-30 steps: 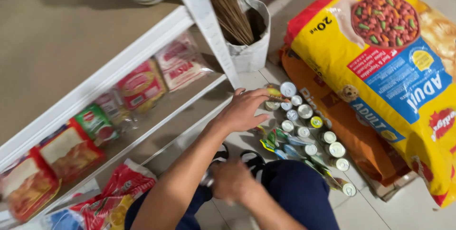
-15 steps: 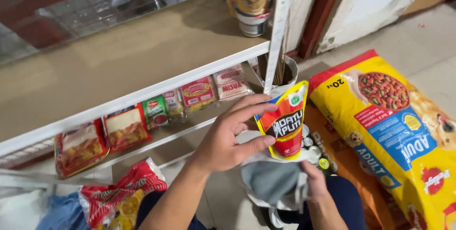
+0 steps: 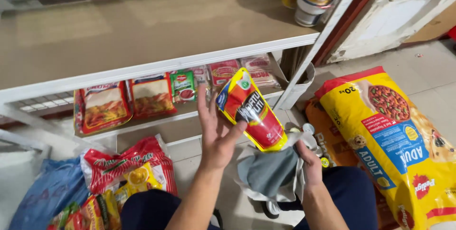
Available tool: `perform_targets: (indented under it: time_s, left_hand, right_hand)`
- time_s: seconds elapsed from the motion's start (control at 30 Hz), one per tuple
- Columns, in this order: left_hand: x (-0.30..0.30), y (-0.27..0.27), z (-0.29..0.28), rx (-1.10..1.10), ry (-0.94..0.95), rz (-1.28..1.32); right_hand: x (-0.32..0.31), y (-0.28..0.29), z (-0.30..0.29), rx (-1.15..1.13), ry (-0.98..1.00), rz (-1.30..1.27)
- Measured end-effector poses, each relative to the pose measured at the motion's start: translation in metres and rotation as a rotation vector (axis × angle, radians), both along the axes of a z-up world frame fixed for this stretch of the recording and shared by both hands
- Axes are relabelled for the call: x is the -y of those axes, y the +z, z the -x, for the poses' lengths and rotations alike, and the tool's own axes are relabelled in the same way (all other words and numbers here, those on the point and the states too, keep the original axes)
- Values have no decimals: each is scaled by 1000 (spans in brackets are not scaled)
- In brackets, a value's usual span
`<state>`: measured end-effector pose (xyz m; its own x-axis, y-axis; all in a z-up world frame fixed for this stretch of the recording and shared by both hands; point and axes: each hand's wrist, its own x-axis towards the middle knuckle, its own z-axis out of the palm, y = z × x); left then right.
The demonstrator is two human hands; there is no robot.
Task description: Wiping down various packaged sauce pouches with a cloth and organizing them onto a storage shelf.
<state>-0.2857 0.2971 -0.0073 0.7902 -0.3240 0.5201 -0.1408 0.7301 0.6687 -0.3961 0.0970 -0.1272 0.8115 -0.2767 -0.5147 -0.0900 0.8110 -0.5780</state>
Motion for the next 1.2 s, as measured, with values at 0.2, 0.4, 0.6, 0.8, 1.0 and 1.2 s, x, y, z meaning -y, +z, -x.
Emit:
perform_targets:
  time_s: [0.2,0.4,0.6,0.8,1.0,1.2]
  left_hand:
    - [-6,-55,-21,-337,-21,226]
    - [6,-73,-20,-466,8,5]
    - [11,-74,-23,-572,27,85]
    - [3,-67,-34,-678,80,190]
    - [11,-78,-27,-798,-222,291]
    - [18,-77,-16,-717,-622,332]
  right_hand:
    - [-45,38,-22,107,-14,158]
    - [-55,61,-26,174,44,354]
    - [-12,33,-15,273,200,441]
    - [2,67,-14,26,-267,582]
    - [-20,81,-13,476,-193,1273]
    - [-37,137,-48,836,528,2084]
